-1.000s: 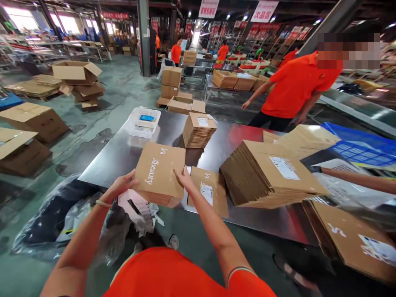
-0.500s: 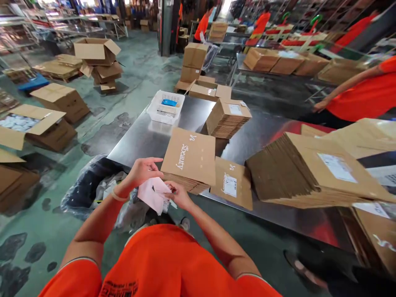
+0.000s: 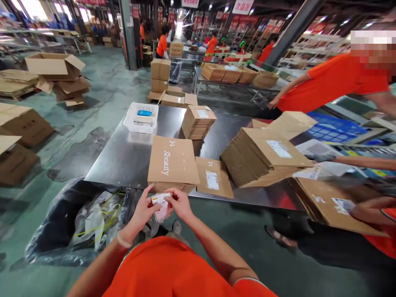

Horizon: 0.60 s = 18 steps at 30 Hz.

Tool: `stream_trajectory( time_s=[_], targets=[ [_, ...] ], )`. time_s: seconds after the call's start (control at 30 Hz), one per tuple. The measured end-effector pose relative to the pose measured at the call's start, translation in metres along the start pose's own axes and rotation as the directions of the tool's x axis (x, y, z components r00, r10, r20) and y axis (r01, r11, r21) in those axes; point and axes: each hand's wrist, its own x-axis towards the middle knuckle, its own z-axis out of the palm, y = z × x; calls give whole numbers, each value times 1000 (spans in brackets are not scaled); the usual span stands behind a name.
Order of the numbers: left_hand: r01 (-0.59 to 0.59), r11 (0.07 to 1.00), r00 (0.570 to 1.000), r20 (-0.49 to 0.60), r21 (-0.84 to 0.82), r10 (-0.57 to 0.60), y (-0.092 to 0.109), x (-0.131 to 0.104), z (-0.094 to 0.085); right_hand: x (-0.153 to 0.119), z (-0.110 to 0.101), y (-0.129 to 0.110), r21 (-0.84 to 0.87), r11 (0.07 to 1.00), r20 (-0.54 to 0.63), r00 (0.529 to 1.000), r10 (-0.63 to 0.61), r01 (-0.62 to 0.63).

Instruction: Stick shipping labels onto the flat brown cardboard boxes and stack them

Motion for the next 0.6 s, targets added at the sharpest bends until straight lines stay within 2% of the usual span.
stream_trajectory(
  time_s=[0.07,0.17,0.27,0.33,0.43,0.53,0.6],
  targets=[
    [10,997,999,-49,-82,-14,0,13,14,1,-4,1,-76,996,14,999,-53,53],
    [27,999,992,-122,-37,-32,5,33,22,-1,-14,7,-225,952,10,978,-210,206],
    [39,999,986,-163,-25,-43,8,44,26,-2,-27,8,-368,847,14,913,-407,383],
    [67,996,988,-133,-50,-74,6,46,31,10,-39,1,-451,782,-23,870,-492,431],
    [147,983,987,-55,-112,-153,-1,47,42,61,-61,-22,-518,759,-114,847,-520,396],
    [176,973,977,-96,-148,-191,-11,47,57,138,-78,-37,-515,802,-127,898,-421,304],
    [185,967,967,-143,-172,-211,-20,48,65,183,-83,-34,-531,811,-97,933,-348,247]
  ],
)
